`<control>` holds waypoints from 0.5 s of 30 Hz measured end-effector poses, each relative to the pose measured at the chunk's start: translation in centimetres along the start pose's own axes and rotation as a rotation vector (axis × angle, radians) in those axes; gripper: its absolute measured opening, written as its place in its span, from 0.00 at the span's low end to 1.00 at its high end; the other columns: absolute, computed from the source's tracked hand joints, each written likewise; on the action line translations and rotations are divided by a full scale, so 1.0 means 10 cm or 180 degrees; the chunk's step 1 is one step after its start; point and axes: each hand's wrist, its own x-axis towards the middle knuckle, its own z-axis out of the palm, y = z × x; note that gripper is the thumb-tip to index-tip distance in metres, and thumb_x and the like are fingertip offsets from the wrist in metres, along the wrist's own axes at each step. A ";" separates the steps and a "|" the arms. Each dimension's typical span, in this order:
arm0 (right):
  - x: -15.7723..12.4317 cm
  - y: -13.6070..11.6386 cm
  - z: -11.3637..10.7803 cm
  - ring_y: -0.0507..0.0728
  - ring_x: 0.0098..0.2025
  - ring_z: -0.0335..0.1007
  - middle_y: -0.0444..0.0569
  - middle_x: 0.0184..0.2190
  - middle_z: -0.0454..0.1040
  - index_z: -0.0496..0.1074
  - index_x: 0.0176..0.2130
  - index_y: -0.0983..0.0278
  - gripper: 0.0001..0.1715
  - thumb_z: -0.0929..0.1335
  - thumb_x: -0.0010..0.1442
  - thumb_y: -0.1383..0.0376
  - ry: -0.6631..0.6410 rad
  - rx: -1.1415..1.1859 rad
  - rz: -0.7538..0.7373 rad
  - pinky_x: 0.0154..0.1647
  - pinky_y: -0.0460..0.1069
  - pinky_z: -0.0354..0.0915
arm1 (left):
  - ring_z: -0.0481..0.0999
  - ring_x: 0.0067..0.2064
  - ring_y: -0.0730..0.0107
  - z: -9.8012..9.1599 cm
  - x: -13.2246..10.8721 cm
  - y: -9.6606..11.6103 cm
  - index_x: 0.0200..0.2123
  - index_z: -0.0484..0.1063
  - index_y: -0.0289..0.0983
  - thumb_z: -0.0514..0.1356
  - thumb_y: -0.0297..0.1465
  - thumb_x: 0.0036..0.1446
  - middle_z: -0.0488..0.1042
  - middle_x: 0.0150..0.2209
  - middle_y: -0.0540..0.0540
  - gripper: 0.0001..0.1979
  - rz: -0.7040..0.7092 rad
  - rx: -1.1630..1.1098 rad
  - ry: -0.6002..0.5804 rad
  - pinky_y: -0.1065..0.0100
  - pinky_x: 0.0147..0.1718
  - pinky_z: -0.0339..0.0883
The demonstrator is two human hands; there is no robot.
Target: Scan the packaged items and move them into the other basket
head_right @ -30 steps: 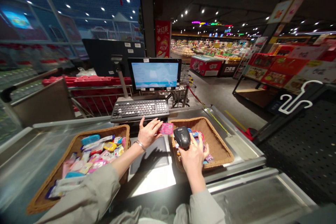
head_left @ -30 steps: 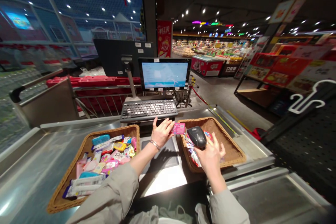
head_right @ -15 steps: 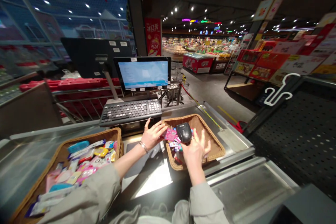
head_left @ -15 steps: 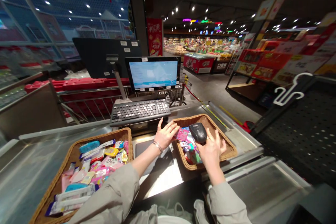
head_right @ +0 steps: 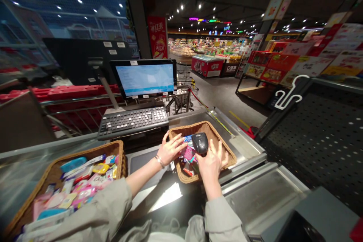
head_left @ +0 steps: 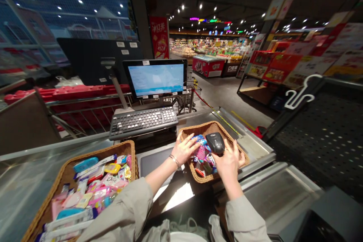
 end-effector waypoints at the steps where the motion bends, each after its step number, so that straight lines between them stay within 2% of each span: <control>1: 0.00 0.01 0.00 0.65 0.65 0.49 0.56 0.52 0.73 0.76 0.37 0.65 0.23 0.63 0.57 0.51 0.0006 -0.0010 0.0003 0.60 0.64 0.39 | 0.60 0.65 0.61 0.01 0.00 0.02 0.58 0.64 0.48 0.54 0.34 0.64 0.70 0.59 0.47 0.19 0.0002 0.0040 -0.0016 0.40 0.64 0.21; 8: -0.03 0.01 0.04 0.66 0.65 0.49 0.55 0.52 0.73 0.76 0.37 0.64 0.24 0.63 0.58 0.49 0.0012 -0.0030 -0.0019 0.60 0.64 0.39 | 0.53 0.68 0.61 0.00 0.00 0.06 0.62 0.58 0.46 0.51 0.32 0.65 0.62 0.64 0.46 0.22 -0.0331 0.0303 -0.0286 0.38 0.65 0.25; 15: -0.07 -0.17 0.15 0.66 0.65 0.48 0.54 0.52 0.73 0.75 0.39 0.63 0.21 0.63 0.58 0.51 -0.0009 0.0037 -0.0273 0.59 0.66 0.39 | 0.50 0.69 0.59 -0.25 -0.09 -0.05 0.62 0.59 0.45 0.51 0.37 0.64 0.59 0.65 0.45 0.23 -0.0807 0.0289 -0.0362 0.38 0.64 0.24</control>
